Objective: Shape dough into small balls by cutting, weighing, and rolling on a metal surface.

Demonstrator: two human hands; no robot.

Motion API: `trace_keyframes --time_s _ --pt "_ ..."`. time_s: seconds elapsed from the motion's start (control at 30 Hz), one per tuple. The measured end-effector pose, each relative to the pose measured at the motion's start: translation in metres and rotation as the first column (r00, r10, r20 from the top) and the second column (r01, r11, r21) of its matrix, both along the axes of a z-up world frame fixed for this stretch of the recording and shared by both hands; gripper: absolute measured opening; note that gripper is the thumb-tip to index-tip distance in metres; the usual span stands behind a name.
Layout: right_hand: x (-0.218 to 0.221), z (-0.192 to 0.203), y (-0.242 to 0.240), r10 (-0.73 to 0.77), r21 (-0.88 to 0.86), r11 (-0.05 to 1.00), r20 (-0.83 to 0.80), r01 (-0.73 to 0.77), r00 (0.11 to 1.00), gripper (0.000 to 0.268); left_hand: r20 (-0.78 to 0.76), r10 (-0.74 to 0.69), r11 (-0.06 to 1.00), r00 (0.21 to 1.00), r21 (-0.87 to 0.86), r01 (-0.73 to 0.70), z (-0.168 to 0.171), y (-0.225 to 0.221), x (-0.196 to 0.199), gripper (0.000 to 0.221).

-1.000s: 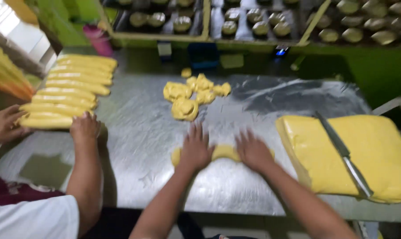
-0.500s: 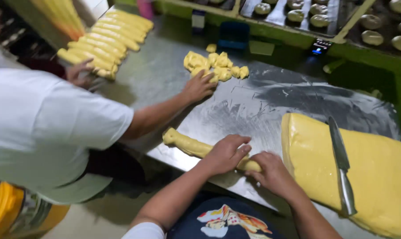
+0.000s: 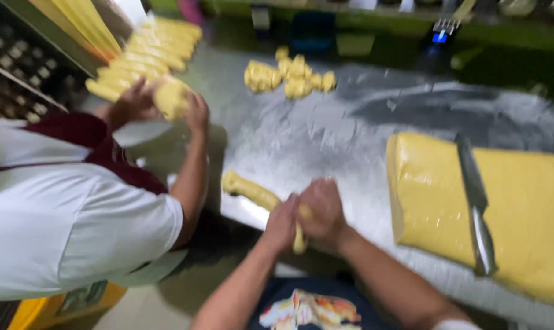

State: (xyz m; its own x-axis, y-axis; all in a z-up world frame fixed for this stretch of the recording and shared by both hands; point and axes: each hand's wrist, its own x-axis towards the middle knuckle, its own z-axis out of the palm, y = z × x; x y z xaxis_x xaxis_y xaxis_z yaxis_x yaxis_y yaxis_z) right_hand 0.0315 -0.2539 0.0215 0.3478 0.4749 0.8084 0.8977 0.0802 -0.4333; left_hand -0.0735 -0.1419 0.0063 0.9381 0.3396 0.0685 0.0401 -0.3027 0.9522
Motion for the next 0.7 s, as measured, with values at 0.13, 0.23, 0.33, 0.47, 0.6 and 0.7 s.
trace_keyframes --time_s 0.13,0.23,0.33,0.47,0.6,0.7 --pt "0.027 -0.024 0.033 -0.294 -0.150 0.951 -0.170 0.271 0.940 0.019 0.095 -0.183 0.982 0.978 -0.023 0.186 -0.046 0.041 0.006 0.049" --pt "0.073 -0.015 0.064 -0.477 -0.487 0.779 -0.050 0.396 0.877 0.066 0.043 -0.618 0.753 0.785 0.319 0.575 0.051 -0.023 -0.056 0.028" --pt "0.017 0.049 0.085 -0.436 -0.443 0.844 -0.235 0.303 0.869 0.067 0.166 -0.482 0.868 0.860 0.225 0.443 0.029 0.054 -0.027 0.037" --pt "-0.040 0.010 0.103 -0.264 -0.251 0.950 -0.334 0.185 0.905 0.061 -0.107 0.023 0.471 0.994 -0.876 -0.105 0.039 0.103 -0.015 0.074" --pt "-0.019 0.021 0.111 -0.398 -0.072 0.917 -0.156 0.392 0.904 0.023 -0.066 -0.126 0.645 0.990 -0.764 0.031 0.016 0.102 -0.005 0.070" --pt "-0.033 0.047 0.111 -0.325 -0.127 0.946 -0.419 0.300 0.848 0.040 -0.060 -0.147 0.663 0.987 -0.747 0.053 0.007 0.100 0.010 0.055"
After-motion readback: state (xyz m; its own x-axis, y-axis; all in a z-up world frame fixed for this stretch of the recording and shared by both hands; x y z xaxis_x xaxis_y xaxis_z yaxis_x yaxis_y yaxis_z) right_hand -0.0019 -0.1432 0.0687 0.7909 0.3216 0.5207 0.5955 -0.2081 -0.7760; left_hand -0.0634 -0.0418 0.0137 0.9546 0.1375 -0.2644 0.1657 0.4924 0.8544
